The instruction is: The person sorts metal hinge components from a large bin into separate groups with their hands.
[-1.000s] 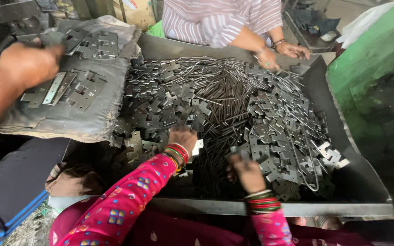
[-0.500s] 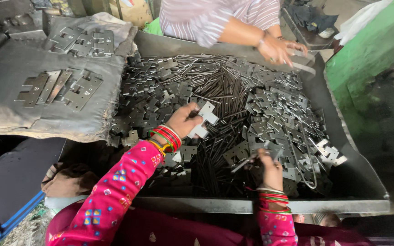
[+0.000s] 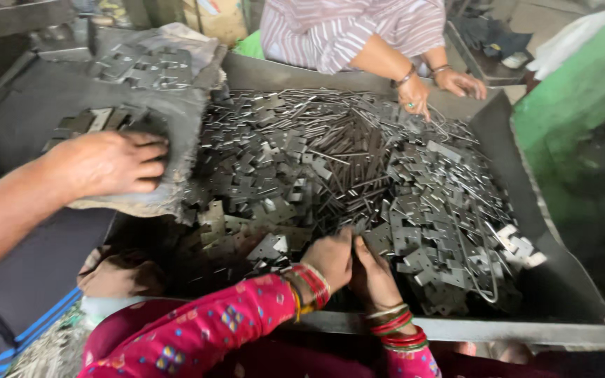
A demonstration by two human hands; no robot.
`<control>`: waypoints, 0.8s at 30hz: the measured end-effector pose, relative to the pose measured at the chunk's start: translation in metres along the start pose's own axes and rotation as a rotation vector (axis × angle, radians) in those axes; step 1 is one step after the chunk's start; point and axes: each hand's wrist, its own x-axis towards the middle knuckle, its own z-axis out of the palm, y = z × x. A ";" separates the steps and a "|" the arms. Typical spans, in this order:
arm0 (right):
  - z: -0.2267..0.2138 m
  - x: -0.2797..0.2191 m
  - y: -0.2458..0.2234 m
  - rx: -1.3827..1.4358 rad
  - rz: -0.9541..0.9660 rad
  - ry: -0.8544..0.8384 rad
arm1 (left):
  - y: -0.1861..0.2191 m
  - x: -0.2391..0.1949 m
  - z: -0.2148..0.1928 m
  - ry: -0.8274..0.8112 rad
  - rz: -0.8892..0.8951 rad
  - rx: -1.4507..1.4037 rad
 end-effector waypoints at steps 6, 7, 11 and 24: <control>-0.016 0.012 -0.021 -1.899 -0.478 0.394 | -0.037 0.055 -0.092 0.144 -0.132 0.422; -0.021 0.015 -0.020 -1.934 -0.428 0.388 | -0.048 0.061 -0.110 0.250 -0.124 0.508; -0.044 0.028 -0.009 -2.025 -0.279 0.338 | -0.109 0.068 -0.177 0.550 -0.218 0.898; -0.034 0.035 -0.007 -2.044 -0.203 0.288 | -0.198 0.057 -0.229 0.742 -0.552 1.104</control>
